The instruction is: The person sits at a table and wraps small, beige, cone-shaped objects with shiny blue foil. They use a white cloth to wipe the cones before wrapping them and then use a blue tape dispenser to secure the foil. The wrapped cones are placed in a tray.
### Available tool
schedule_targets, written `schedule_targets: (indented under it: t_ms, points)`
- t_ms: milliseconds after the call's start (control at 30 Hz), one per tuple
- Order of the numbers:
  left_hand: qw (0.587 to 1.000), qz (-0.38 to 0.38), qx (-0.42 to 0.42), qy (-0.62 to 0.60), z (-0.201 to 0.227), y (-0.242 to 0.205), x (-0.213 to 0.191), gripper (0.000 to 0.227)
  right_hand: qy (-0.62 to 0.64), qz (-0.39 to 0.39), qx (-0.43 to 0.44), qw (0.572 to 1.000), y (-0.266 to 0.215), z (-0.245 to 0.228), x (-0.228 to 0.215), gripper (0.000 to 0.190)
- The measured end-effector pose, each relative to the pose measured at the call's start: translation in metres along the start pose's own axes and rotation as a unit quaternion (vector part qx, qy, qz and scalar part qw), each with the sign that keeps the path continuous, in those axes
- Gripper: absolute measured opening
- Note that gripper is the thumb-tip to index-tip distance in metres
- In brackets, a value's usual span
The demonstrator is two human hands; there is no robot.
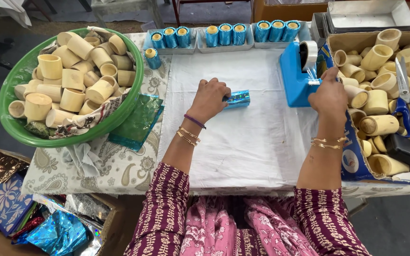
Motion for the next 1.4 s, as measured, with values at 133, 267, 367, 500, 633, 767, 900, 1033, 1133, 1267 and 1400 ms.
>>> schedule_targets:
  t_ms: [133,267,367,500,633,767,900,1033,1133,1267,1400]
  points:
    - [1.000,0.005,-0.004,-0.004,-0.004,0.002,-0.004,0.017,0.227,-0.141,-0.053,0.962,-0.037,-0.068,-0.004,0.054]
    - [1.000,0.019,0.006,-0.007,-0.003,0.001,-0.001,0.017,0.373,-0.239,-0.127,0.887,-0.054,-0.117,0.054,0.041]
    - [1.000,0.024,0.008,-0.003,-0.003,0.003,-0.004,0.017,0.375,-0.239,-0.160,0.882,-0.060,-0.138,0.080,0.041]
    - [0.997,0.034,0.000,-0.064,-0.004,0.001,-0.012,0.040,0.370,-0.189,-0.205,0.886,-0.055,-0.144,0.094,0.041]
    - [0.996,0.042,-0.001,-0.079,-0.003,0.004,-0.014,0.060,0.332,-0.153,-0.225,0.903,-0.055,-0.155,0.097,0.044]
    - [0.998,0.038,-0.002,-0.057,-0.002,0.004,-0.012,0.063,0.310,-0.145,-0.225,0.912,-0.054,-0.158,0.106,0.045]
    - [0.997,0.061,0.007,-0.045,-0.001,0.003,-0.010,0.065,0.264,-0.123,-0.253,0.923,-0.057,-0.165,0.105,0.049]
    - [0.996,0.072,0.013,-0.045,-0.002,0.003,-0.010,0.067,0.201,-0.111,-0.272,0.934,-0.058,-0.172,0.102,0.051]
    - [0.996,0.075,0.012,-0.051,-0.002,0.003,-0.008,0.067,0.187,-0.112,-0.268,0.938,-0.057,-0.171,0.102,0.050]
    - [0.996,0.073,0.012,-0.055,-0.003,0.003,-0.009,0.065,0.153,-0.098,-0.260,0.948,-0.052,-0.167,0.101,0.051]
    - [0.997,0.056,0.002,-0.059,-0.004,0.004,-0.005,0.061,0.172,-0.114,-0.198,0.958,-0.044,-0.147,0.102,0.050]
Point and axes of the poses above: each hand's wrist, its own y-axis towards the middle knuckle, its own x-axis out of the palm, z = x × y, the point moved 4 cm from there along y, towards the middle knuckle, and after that the axes turned 14 degrees about y, right-handed, at the moved point
